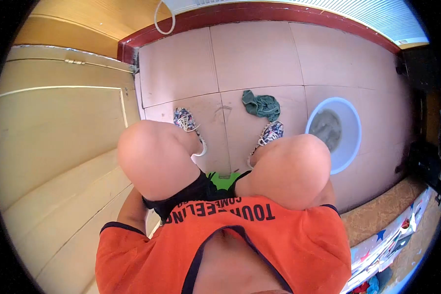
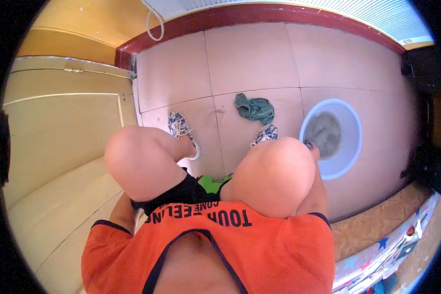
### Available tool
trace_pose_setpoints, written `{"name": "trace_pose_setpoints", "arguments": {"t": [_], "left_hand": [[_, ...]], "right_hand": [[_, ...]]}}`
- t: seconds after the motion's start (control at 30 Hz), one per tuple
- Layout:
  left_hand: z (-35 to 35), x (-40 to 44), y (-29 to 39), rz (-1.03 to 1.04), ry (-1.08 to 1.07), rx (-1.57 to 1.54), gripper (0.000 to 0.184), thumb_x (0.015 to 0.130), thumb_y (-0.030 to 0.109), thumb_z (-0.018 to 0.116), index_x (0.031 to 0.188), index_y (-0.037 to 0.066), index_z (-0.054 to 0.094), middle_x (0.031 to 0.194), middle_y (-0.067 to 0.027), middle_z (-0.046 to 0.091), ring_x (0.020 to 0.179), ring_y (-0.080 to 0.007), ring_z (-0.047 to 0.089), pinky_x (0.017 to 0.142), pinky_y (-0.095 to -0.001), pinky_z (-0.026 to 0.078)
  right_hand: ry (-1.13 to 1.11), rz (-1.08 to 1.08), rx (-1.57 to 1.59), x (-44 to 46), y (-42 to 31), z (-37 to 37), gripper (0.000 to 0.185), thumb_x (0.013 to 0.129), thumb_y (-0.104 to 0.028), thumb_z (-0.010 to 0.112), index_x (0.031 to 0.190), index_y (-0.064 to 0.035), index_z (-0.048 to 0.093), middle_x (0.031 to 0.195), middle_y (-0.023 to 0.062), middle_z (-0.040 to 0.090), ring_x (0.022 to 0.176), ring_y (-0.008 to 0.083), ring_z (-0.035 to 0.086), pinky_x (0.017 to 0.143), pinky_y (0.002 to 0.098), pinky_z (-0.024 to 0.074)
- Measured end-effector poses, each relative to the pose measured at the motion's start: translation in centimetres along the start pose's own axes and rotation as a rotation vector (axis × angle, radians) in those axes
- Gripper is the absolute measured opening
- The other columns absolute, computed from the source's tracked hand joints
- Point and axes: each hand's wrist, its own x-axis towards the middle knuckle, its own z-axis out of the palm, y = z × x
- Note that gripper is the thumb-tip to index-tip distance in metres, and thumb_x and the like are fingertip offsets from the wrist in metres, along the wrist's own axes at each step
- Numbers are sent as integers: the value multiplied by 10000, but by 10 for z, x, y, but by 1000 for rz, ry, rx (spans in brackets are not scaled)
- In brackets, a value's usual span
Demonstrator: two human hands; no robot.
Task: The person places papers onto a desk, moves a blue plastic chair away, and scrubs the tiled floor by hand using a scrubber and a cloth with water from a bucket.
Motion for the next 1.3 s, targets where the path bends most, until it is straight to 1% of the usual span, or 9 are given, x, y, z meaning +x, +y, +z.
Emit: {"name": "trace_pose_setpoints", "arguments": {"t": [0.2, 0.37, 0.57, 0.77, 0.9, 1.0, 1.03, 1.13, 1.3], "left_hand": [[-1, -7, -7, -12, 19, -32, 686, 784, 249, 629, 1303, -53, 296, 1297, -283, 389, 1248, -348, 367, 1052, -383, 264], [6, -1, -15, -26, 18, -69, 694, 784, 237, 632, 1312, -48, 283, 1304, -269, 390, 1248, -339, 371, 1054, -384, 261], [12, 33, -20, -34, 13, -118, 705, 784, 222, 636, 1324, -42, 268, 1313, -252, 392, 1248, -329, 375, 1056, -384, 259], [55, 101, -9, 1, -5, -177, 717, 783, 208, 640, 1335, -36, 252, 1321, -235, 393, 1249, -318, 379, 1059, -384, 256], [64, 132, -22, 139, -73, 219, 844, 791, 316, 639, 1383, -35, 151, 1325, -230, 404, 1246, -335, 377, 1024, -348, 310], [52, 115, 2, 102, -75, -48, 852, 801, 299, 628, 1388, -36, 109, 1348, -240, 368, 1253, -335, 366, 1022, -354, 311], [42, 105, 24, 65, -89, -108, 741, 802, 274, 614, 1332, -100, 257, 1374, -269, 301, 1287, -349, 302, 1049, -351, 273], [61, 107, 7, 93, -108, -67, 746, 800, 231, 609, 1334, -118, 222, 1450, -254, 89, 1330, -341, 207, 1062, -354, 252], [55, 102, 19, 59, -90, -111, 679, 800, 208, 606, 1323, -90, 293, 1452, -247, 98, 1328, -342, 213, 1065, -366, 250]], "right_hand": [[209, 142, 263, -2, -37, -70, 424, 668, -193, 612, 1076, -80, 616, 988, 213, 616, 907, 333, 597, 810, 378, 459], [-90, 248, 478, 9, -70, -112, 433, 685, -185, 633, 1091, -41, 596, 980, 163, 630, 903, 267, 601, 803, 341, 459], [-432, -394, 315, 1, -298, -202, 451, 693, -116, 662, 1122, -23, 557, 1007, 147, 603, 917, 240, 587, 822, 334, 452], [-328, -1248, 69, 29, -474, -105, 474, 659, -29, 597, 1125, -98, 548, 1159, 114, 518, 1081, 317, 474, 905, 376, 424], [-238, -1211, 28, 49, -546, 15, 490, 671, -59, 614, 1152, -84, 523, 1242, 67, 484, 1115, 294, 456, 912, 372, 419], [-183, -1155, -177, 54, -544, 86, 543, 698, -82, 604, 1225, -78, 473, 1320, 63, 425, 1178, 282, 410, 964, 397, 375], [-143, -1112, -297, 59, -543, 105, 567, 715, -90, 592, 1262, -70, 442, 1362, 67, 386, 1219, 280, 377, 996, 412, 346], [-68, -1247, -331, 79, -565, 120, 583, 734, -85, 556, 1293, -31, 398, 1406, 122, 309, 1272, 312, 310, 1042, 437, 282], [-160, -1166, -155, 106, -607, 136, 575, 731, -30, 537, 1287, -6, 392, 1405, 200, 258, 1300, 354, 258, 1057, 439, 263]]}}
